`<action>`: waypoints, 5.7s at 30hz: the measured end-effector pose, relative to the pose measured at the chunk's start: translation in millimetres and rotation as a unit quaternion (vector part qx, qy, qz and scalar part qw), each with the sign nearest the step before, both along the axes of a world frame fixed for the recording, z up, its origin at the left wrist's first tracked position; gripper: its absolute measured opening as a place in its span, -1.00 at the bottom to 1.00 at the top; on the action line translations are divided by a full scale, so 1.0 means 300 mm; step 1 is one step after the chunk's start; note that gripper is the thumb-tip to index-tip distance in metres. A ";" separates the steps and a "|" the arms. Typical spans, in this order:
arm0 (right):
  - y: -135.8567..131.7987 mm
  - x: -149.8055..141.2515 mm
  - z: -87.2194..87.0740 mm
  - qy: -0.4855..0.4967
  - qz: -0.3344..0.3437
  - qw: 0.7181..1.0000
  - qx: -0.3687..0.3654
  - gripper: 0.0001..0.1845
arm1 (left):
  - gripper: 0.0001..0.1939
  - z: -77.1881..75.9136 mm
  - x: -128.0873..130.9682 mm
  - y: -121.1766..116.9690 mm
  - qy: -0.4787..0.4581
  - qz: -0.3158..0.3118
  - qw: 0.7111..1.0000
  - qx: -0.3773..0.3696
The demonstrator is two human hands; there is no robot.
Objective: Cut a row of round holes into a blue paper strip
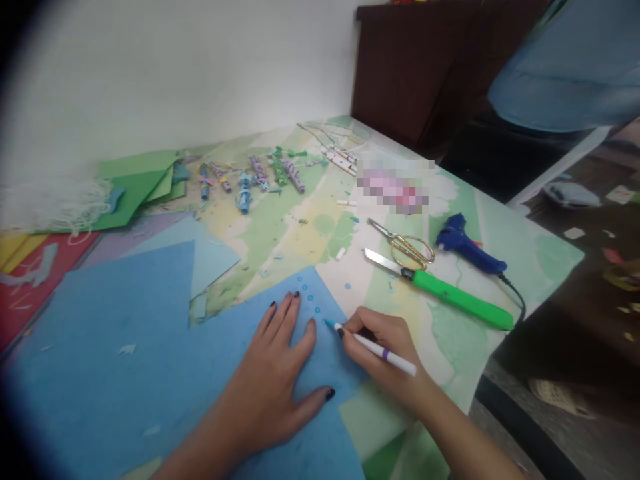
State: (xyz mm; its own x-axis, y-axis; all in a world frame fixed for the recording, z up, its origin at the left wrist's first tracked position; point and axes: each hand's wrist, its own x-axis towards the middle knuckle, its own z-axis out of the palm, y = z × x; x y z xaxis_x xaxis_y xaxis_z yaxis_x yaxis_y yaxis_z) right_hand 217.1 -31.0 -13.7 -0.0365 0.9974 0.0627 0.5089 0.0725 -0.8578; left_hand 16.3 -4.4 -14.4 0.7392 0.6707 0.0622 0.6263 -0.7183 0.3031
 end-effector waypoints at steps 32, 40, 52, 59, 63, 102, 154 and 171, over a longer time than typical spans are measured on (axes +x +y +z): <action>-0.001 0.009 -0.012 -0.009 0.025 1.000 0.013 -0.83 | -0.33 0.000 0.002 0.000 0.005 0.000 1.000 0.003; 0.004 0.007 -0.006 0.008 0.047 0.999 0.007 -0.85 | -0.33 -0.006 0.001 0.005 0.003 -0.001 1.000 0.004; -0.001 0.012 -0.006 0.036 -0.001 0.999 -0.013 -0.85 | -0.33 -0.004 0.002 0.006 0.008 -0.002 1.000 0.005; 0.005 0.008 -0.006 0.016 0.016 1.000 -0.011 -0.81 | -0.34 -0.004 0.000 0.004 0.008 0.001 1.000 0.010; 0.005 0.005 -0.006 0.003 0.021 1.000 -0.002 -0.82 | -0.33 -0.005 0.003 0.004 0.010 0.001 1.000 0.011; 0.000 0.006 -0.011 0.043 -0.008 0.999 -0.006 -0.84 | -0.33 -0.003 0.002 0.002 0.011 0.001 1.000 0.007; -0.052 0.010 -0.001 0.007 0.026 1.000 0.004 -0.81 | -0.57 0.008 -0.010 0.000 -0.020 -0.037 0.999 0.007; -0.052 0.017 -0.010 0.023 0.033 0.999 0.006 -0.79 | -0.57 0.008 -0.008 -0.001 0.001 -0.040 0.999 0.001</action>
